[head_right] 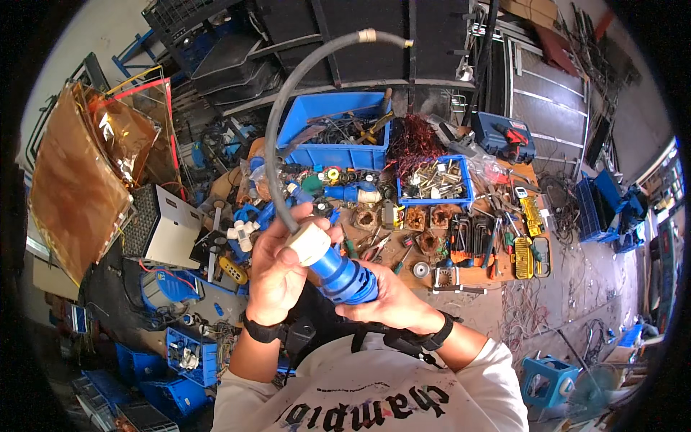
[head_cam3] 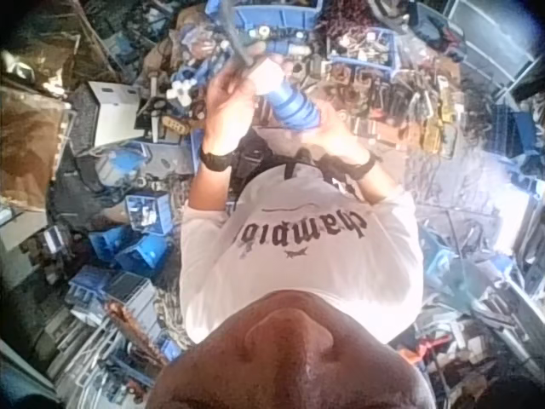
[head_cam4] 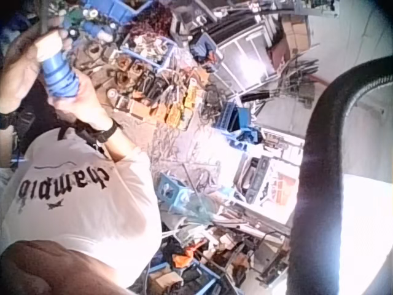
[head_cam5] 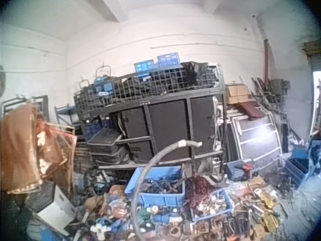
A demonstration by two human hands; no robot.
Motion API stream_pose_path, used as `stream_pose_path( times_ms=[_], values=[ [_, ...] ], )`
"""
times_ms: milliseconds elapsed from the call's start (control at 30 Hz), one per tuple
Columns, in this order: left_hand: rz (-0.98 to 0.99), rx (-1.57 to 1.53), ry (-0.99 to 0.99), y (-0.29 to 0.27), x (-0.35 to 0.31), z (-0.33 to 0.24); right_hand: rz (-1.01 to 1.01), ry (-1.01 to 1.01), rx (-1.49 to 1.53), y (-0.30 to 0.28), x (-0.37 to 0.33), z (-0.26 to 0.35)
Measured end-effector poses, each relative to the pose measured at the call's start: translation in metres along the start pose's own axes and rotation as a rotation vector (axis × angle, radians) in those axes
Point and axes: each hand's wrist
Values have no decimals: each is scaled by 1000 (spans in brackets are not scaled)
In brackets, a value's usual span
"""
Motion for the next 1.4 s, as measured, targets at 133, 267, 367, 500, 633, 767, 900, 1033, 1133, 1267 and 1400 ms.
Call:
stream_pose_path(
  times_ms=[133,267,367,500,633,767,900,1033,1133,1267,1400],
  values=[
    [178,-177,65,-6,7,8,156,264,385,-6,-5,10],
    [66,-75,24,4,9,3,43,220,236,-8,-4,13],
    [-92,34,-50,13,6,-1,-110,-89,-217,-7,5,0],
    [-231,66,-132,15,3,1,-149,-57,-574,10,3,5],
    [-1,-142,-7,10,3,4,73,-26,-211,3,2,-4],
    [249,-309,114,-4,11,21,139,377,201,5,-3,13],
    [-160,-187,-148,7,6,13,-4,227,103,1,5,4],
    [-381,-57,-226,11,0,13,-103,6,-306,2,9,-4],
    [-371,25,-202,9,1,17,-152,78,-406,9,8,-2],
    [-113,-250,-58,-1,4,20,2,194,-114,8,7,3],
    [205,-527,87,-14,11,34,80,314,176,9,7,6]
  ],
)
Point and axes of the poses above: each hand's wrist, its own x-axis towards the middle knuckle, its own y-axis out of the palm, z = x × y, and after that the axes turned 14 degrees about x, right-handed
